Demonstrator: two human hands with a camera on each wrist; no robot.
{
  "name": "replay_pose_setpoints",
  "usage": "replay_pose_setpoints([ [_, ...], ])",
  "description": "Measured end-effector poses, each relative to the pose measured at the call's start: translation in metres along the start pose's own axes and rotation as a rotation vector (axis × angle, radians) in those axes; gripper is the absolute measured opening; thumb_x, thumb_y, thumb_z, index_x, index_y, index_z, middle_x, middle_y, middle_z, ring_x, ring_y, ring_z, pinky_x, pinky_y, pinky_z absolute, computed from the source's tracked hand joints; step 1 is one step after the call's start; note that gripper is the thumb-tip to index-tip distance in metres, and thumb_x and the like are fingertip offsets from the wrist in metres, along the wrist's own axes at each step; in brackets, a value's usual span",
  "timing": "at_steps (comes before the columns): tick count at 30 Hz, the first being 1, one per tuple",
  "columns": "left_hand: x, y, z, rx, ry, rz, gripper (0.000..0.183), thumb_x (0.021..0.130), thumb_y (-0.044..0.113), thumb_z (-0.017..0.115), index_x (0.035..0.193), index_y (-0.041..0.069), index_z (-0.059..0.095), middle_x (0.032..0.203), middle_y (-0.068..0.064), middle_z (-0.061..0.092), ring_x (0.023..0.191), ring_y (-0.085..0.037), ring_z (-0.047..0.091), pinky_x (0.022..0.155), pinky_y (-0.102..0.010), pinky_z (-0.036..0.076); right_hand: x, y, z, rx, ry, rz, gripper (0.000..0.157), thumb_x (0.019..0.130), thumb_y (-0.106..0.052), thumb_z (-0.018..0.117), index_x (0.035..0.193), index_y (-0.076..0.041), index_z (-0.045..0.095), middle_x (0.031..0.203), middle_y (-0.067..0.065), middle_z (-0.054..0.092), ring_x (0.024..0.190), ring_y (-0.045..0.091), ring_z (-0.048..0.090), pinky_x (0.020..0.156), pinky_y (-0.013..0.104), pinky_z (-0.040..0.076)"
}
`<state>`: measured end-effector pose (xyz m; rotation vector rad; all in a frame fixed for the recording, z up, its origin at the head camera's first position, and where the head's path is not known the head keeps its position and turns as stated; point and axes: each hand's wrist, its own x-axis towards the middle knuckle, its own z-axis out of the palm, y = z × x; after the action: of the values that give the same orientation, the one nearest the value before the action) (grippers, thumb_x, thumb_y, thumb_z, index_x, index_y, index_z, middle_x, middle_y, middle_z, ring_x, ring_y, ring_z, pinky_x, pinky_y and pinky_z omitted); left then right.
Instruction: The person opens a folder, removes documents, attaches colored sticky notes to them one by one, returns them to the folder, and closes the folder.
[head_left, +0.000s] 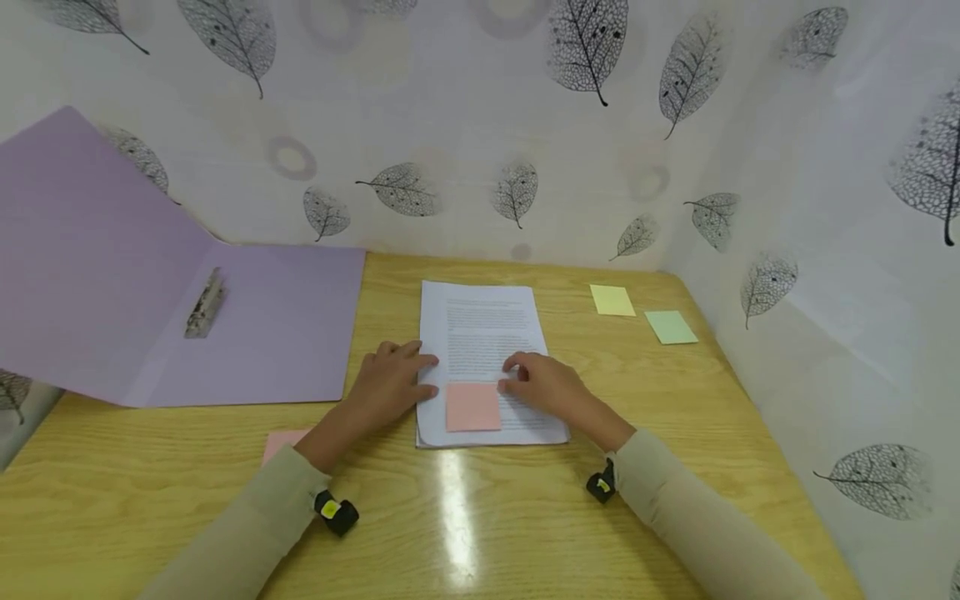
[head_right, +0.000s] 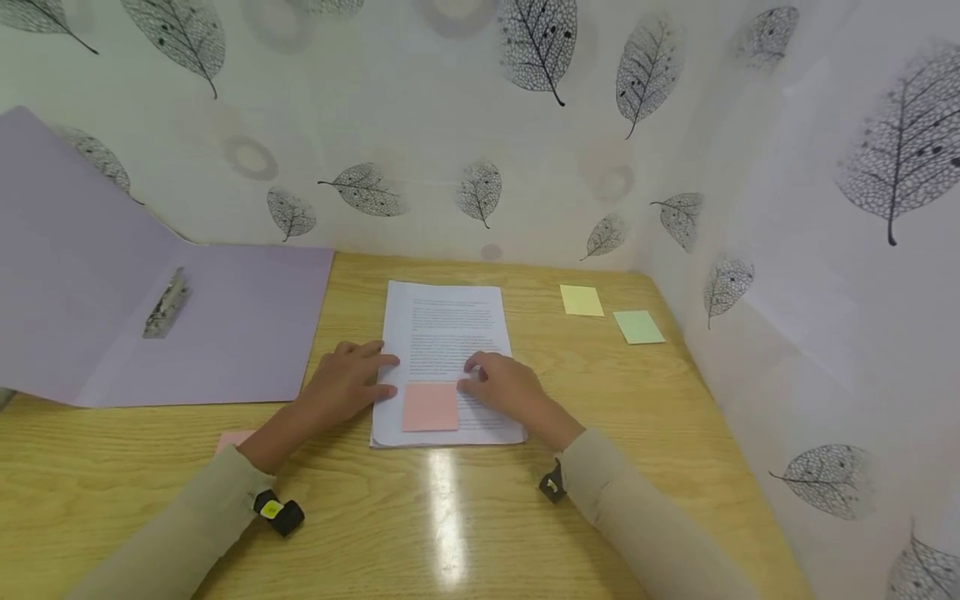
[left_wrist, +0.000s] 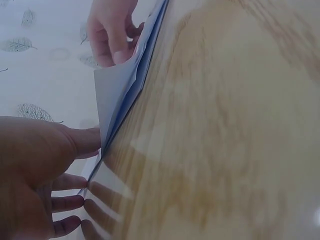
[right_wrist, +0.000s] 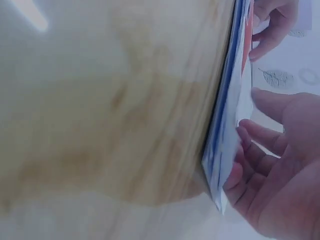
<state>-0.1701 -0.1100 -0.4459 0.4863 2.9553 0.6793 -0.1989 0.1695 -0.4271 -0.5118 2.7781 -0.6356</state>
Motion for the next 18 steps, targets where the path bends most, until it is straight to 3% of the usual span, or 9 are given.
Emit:
replay_pose_setpoints([
  [4, 0.000, -0.002, -0.001, -0.001, -0.012, 0.004, 0.050, 0.095, 0.041, 0.069, 0.139, 0.020, 0.062, 0.157, -0.016, 0.042, 0.136, -0.043, 0.039, 0.105, -0.063, 0.035, 0.005, 0.022, -0.015, 0.112, 0.089, 0.002, 0.034, 0.101, -0.035, 0.062, 0.126, -0.013, 0.067, 0.105, 0.003, 0.065, 0.092, 0.020, 0.059, 0.077, 0.036, 0.048],
  [10, -0.001, -0.003, -0.002, -0.001, -0.018, 0.005, 0.050, 0.095, 0.041, 0.069, 0.140, 0.020, 0.061, 0.157, -0.016, 0.042, 0.137, -0.042, 0.039, 0.105, -0.063, 0.034, 0.020, 0.089, -0.053, 0.183, 0.245, 0.060, 0.045, 0.103, -0.031, 0.059, 0.140, -0.006, 0.055, 0.137, 0.015, 0.056, 0.124, 0.034, 0.051, 0.100, 0.054, 0.045],
  [15, -0.001, -0.004, -0.001, -0.005, -0.027, 0.000, 0.050, 0.095, 0.041, 0.068, 0.140, 0.021, 0.061, 0.158, -0.016, 0.041, 0.137, -0.042, 0.038, 0.105, -0.063, 0.035, 0.032, 0.144, -0.081, 0.168, 0.279, 0.123, 0.052, 0.104, -0.029, 0.059, 0.148, -0.005, 0.047, 0.148, 0.022, 0.047, 0.142, 0.044, 0.036, 0.111, 0.062, 0.035],
  [18, 0.000, -0.004, 0.001, -0.009, -0.027, 0.001, 0.050, 0.096, 0.042, 0.068, 0.140, 0.021, 0.061, 0.158, -0.015, 0.040, 0.138, -0.042, 0.038, 0.104, -0.062, 0.035, 0.038, 0.165, -0.094, 0.180, 0.274, 0.152, 0.055, 0.103, -0.028, 0.059, 0.151, -0.004, 0.043, 0.153, 0.023, 0.043, 0.147, 0.045, 0.028, 0.115, 0.064, 0.029],
])
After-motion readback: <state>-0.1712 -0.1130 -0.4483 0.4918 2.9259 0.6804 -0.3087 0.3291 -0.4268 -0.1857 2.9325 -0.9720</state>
